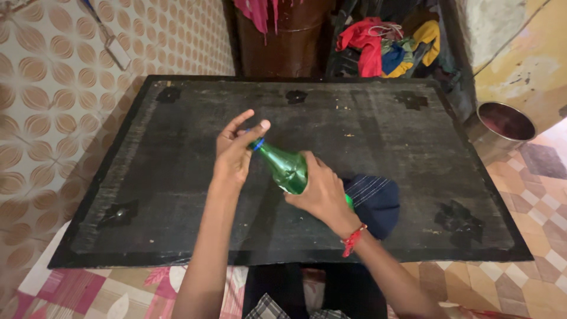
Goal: The person pours liquid from a green bottle onto a table surface and wipes the surface with a cloth. Then, the person folds a blue garment on the cleaned table.
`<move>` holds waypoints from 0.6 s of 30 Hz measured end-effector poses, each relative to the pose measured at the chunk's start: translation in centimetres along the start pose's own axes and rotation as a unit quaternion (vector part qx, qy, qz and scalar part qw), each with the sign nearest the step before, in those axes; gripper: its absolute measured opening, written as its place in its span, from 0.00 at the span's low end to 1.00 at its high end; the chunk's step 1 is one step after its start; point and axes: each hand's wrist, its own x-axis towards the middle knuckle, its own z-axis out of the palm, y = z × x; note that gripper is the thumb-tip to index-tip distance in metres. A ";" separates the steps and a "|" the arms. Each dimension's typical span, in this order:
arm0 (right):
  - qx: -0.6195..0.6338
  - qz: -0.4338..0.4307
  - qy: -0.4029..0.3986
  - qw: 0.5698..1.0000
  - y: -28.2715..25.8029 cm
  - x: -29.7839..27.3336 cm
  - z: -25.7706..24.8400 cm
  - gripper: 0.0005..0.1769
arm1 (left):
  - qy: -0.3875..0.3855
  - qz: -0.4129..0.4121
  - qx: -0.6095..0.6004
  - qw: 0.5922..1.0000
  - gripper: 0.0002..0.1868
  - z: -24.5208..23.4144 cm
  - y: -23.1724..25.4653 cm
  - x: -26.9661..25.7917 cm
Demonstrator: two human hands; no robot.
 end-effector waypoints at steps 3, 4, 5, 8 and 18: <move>-0.001 0.006 -0.013 1.000 0.2 0.5 -0.7 0.43 | 0.058 -0.011 -0.077 0.995 0.20 -0.7 0.8 -0.1; 0.012 0.024 -0.022 0.999 0.4 0.9 -0.9 0.44 | 0.061 -0.010 -0.078 0.995 0.20 -1.1 1.0 -0.4; 0.012 0.023 -0.025 0.999 0.6 1.5 -1.0 0.44 | 0.103 -0.003 -0.046 0.994 0.17 -1.9 1.0 -1.0; -0.027 0.047 -0.052 0.997 1.8 4.1 -1.1 0.46 | 0.185 0.000 0.055 0.981 0.16 -4.1 -0.1 -3.2; -0.178 -0.088 -0.064 0.978 7.8 11.5 3.3 0.49 | 0.264 0.301 0.511 0.761 0.11 -12.9 -1.1 -12.9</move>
